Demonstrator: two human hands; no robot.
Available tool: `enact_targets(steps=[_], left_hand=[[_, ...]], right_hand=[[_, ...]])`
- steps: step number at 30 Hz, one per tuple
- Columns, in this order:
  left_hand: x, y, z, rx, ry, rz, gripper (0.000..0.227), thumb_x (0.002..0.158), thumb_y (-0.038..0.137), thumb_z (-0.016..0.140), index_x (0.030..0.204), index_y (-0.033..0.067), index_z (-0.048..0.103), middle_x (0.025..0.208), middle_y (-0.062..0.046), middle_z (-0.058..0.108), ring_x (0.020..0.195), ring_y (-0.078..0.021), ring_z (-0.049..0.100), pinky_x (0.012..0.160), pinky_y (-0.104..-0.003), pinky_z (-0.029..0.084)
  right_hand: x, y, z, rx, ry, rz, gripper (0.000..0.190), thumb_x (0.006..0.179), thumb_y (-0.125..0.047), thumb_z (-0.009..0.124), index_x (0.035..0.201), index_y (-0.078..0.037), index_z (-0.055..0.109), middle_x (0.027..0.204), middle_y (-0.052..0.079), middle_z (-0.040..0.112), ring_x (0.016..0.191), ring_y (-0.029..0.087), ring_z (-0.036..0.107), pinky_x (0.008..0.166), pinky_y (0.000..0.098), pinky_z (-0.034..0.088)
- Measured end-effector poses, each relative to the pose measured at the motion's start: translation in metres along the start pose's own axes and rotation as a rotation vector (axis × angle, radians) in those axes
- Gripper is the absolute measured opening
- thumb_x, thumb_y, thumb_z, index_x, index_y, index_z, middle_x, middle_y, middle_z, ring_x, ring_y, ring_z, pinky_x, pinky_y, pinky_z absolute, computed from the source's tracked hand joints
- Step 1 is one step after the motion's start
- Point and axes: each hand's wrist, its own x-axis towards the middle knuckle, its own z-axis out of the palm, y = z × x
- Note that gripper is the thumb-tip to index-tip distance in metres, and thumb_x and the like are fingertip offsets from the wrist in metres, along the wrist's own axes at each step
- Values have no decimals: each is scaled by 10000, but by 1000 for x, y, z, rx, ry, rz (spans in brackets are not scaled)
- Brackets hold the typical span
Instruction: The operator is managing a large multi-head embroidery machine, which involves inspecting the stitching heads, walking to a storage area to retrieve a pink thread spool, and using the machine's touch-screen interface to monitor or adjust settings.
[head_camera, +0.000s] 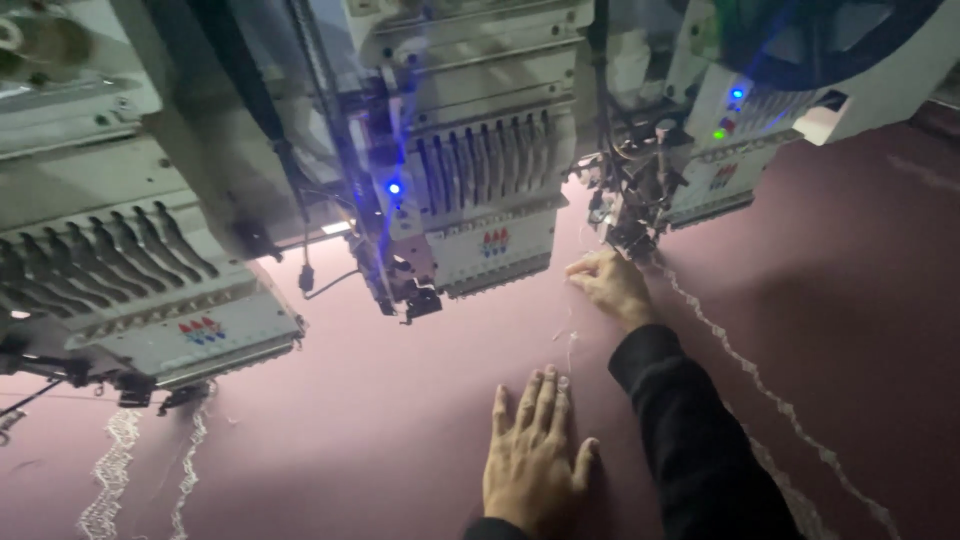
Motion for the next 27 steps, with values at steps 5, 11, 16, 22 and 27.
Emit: enact_targets(steps=[5,11,16,22,27], left_hand=[[-2,6,0,26,-43,-12,762,989,524,429,1542,1,391,1638,-173,347,1547,-287,228,1202,-616,78],[0,16,1,16,-44,-33,778,990,552,405,1563,28,362,1646,-154,333,1543,-271,231,1208,-598,73],[24,14,16,34,-64,-44,803,975,552,378,1593,46,299,1654,-138,311,1539,-260,230,1202,-610,67],[57,19,32,5,-173,-104,768,988,537,310,1589,59,279,1684,-130,221,1564,-251,138,1228,-585,-9],[60,35,7,32,-294,-151,795,1002,597,288,1580,54,340,1674,-139,305,1558,-272,245,1243,-593,101]], right_hand=[[-18,-22,-18,-16,-51,12,120,855,-295,765,940,-234,823,1041,-6,785,906,200,736,814,331,554],[-10,19,-1,4,-9,-68,253,965,-264,452,962,-178,690,1190,27,681,952,313,674,820,420,475],[-40,18,-18,405,28,64,193,994,-246,491,1092,-151,628,707,51,660,547,170,570,496,322,435],[-28,53,2,329,237,-149,143,971,-217,542,968,-133,658,1017,51,708,820,238,700,787,340,520],[2,93,39,142,329,-92,175,1053,-271,521,989,-166,647,782,38,747,878,223,759,791,360,577]])
